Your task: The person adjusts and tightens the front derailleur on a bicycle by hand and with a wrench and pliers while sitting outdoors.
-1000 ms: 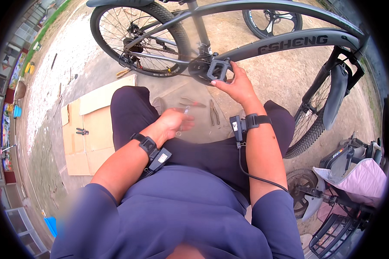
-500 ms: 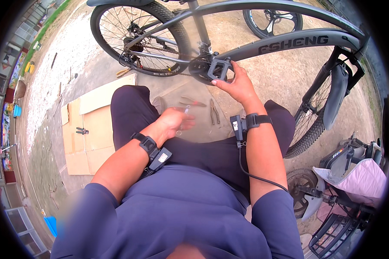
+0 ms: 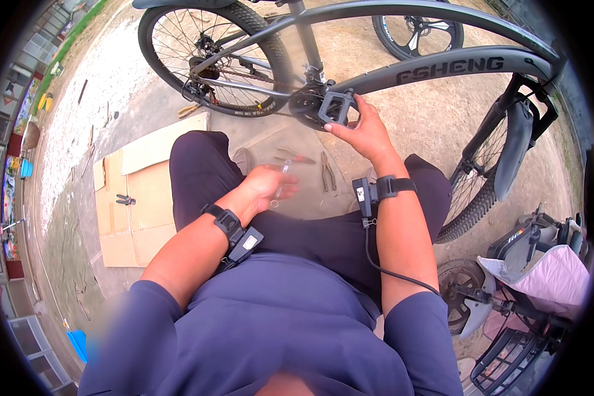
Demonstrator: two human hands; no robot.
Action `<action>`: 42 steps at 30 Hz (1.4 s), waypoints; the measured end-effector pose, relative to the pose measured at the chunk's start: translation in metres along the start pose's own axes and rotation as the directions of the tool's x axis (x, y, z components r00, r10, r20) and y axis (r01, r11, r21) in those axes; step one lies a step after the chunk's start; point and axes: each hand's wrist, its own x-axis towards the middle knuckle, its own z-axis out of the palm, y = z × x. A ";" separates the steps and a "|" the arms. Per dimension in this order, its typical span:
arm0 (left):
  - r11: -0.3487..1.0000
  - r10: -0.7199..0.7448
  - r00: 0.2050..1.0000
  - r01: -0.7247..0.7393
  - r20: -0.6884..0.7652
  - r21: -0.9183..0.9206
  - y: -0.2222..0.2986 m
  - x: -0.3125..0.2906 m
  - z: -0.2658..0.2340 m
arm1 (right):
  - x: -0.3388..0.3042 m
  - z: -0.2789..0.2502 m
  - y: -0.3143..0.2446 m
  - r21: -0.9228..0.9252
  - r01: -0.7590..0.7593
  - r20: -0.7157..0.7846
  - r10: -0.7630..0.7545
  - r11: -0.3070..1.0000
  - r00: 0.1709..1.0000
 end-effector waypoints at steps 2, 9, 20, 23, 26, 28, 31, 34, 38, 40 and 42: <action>1.000 -0.005 1.000 0.004 -0.010 -0.021 -0.001 0.001 0.000 | 0.000 0.000 0.001 -0.003 0.000 -0.001 0.000 1.000 1.000; 0.997 -0.027 0.999 0.024 -0.039 -0.074 -0.002 0.004 0.001 | -0.001 0.000 0.000 0.009 -0.026 -0.019 0.027 1.000 0.999; 0.995 -0.006 0.998 0.000 -0.065 -0.095 0.003 0.002 0.001 | -0.005 -0.003 -0.006 0.001 0.029 -0.042 -0.029 1.000 0.999; 0.995 0.024 0.998 -0.030 -0.064 -0.095 0.011 0.005 0.007 | -0.010 -0.013 -0.015 0.008 0.046 -0.081 -0.045 0.999 0.996; 0.991 0.085 0.996 -0.082 0.024 -0.109 0.024 0.001 0.012 | -0.007 -0.054 -0.029 -0.052 0.050 -0.243 -0.061 0.997 0.968; 0.989 0.120 0.990 -0.114 0.067 -0.090 0.040 -0.001 0.016 | -0.005 -0.089 -0.052 -0.057 0.089 -0.371 -0.104 0.994 0.923; 0.978 0.171 0.979 -0.156 0.108 -0.136 0.066 -0.002 0.011 | 0.002 -0.178 -0.095 -0.303 0.277 -0.534 -0.404 0.912 0.743; 0.972 0.200 0.979 -0.193 0.042 -0.132 0.083 0.001 -0.009 | 0.027 -0.268 -0.153 -0.690 0.242 -0.487 -0.685 0.682 0.542; 0.978 0.160 0.987 -0.157 0.008 -0.135 0.084 0.013 -0.021 | 0.081 -0.373 -0.187 -0.949 -0.140 -0.304 -0.696 0.284 0.651; 0.978 0.142 0.990 -0.143 -0.013 -0.149 0.077 0.028 -0.031 | 0.120 -0.391 -0.194 -0.961 -0.219 -0.276 -0.590 0.168 0.759; 0.981 0.113 0.991 -0.122 -0.068 -0.148 0.070 0.026 -0.034 | 0.150 -0.431 -0.177 -0.981 -0.136 -0.187 -0.490 0.139 0.851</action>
